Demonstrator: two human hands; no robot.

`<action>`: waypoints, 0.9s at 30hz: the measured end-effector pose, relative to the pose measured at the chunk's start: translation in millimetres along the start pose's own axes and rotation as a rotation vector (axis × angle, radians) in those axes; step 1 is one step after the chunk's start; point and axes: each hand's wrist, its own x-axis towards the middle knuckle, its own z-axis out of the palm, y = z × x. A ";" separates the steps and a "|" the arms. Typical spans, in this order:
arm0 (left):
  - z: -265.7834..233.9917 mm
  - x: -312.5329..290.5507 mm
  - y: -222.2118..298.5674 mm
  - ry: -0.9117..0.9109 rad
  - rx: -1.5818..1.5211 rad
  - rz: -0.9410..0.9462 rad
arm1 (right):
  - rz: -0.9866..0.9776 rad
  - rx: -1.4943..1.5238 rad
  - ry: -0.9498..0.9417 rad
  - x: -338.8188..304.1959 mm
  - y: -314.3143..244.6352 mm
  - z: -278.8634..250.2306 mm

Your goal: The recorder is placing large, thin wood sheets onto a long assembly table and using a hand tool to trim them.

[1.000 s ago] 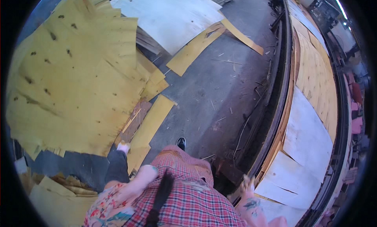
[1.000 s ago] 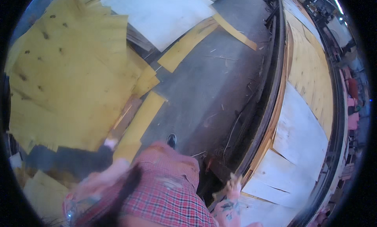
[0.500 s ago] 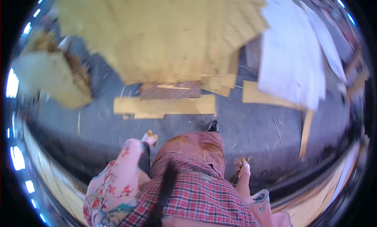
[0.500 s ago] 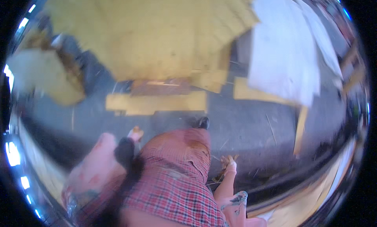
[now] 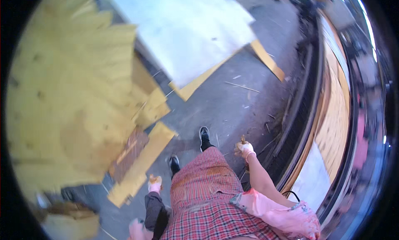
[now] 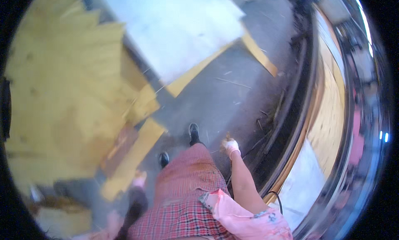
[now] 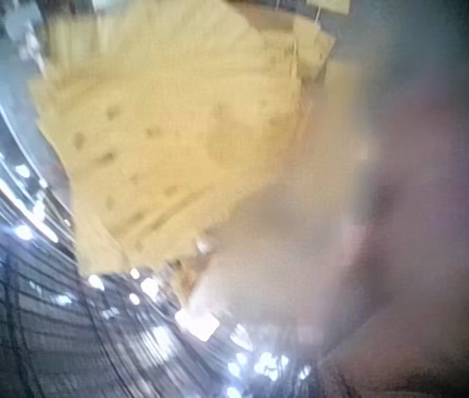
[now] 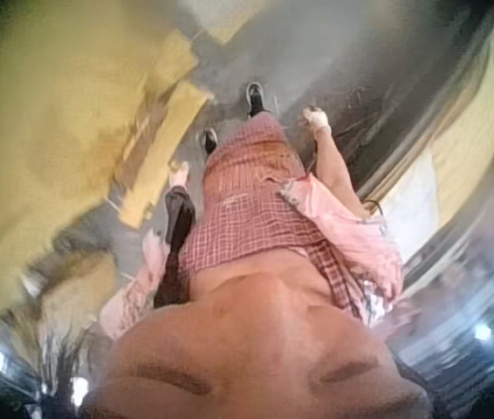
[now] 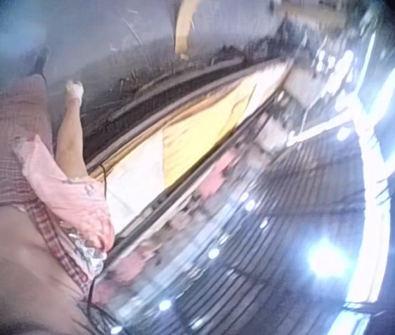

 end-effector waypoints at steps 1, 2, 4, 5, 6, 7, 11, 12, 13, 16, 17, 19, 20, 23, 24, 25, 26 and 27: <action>11.0 24.3 28.7 0.040 0.067 0.106 | 0.031 0.083 0.024 16.8 4.4 -24.6; 28.4 44.2 60.4 0.077 0.127 0.210 | 0.034 0.147 0.070 29.4 3.5 -52.1; 12.0 74.3 186.0 0.198 0.224 0.540 | 0.055 0.148 0.124 52.3 -22.7 -52.1; 17.5 67.1 263.4 0.251 0.233 0.738 | 0.070 0.182 0.142 69.4 -27.2 -61.4; 25.7 78.2 315.6 0.077 0.161 0.690 | 0.065 -0.145 0.220 90.0 -40.0 -75.6; 41.4 90.9 365.4 0.213 0.519 0.855 | 0.062 -0.467 0.291 121.3 -53.1 -86.7; 136.4 152.8 542.1 0.302 0.364 1.108 | 0.063 -0.766 0.264 277.6 -87.3 -120.0; 114.6 241.6 540.0 0.271 0.354 0.889 | -0.039 -0.836 0.219 329.1 -97.3 -119.5; 69.5 316.1 539.9 0.285 0.359 0.672 | -0.171 -0.898 0.148 379.6 -120.7 -106.6; 198.3 308.9 646.7 0.164 0.718 0.469 | -0.353 -1.077 0.292 532.7 -107.5 -151.1; 221.3 317.5 659.1 0.243 0.857 0.546 | -0.321 -1.046 0.281 582.8 -111.6 -156.8; 260.0 340.1 676.7 0.402 1.138 0.701 | -0.392 -1.018 0.386 659.7 -127.0 -155.1; 269.8 353.7 679.3 0.486 1.286 0.777 | -0.418 -1.019 0.410 689.3 -142.9 -144.5; 231.1 385.2 680.5 0.547 1.272 0.966 | -0.514 -1.037 0.523 761.3 -169.7 -133.6; 233.8 377.3 690.8 0.508 1.217 0.949 | -0.504 -1.030 0.503 776.7 -169.2 -132.5; 239.2 378.3 695.4 0.461 1.180 0.923 | -0.446 -1.064 0.391 789.7 -163.1 -137.4; 242.4 379.7 700.2 0.429 1.139 0.905 | -0.393 -1.092 0.285 795.9 -157.6 -144.3; 245.4 380.6 705.0 0.393 1.099 0.893 | -0.570 -1.138 0.443 790.2 -127.0 -142.5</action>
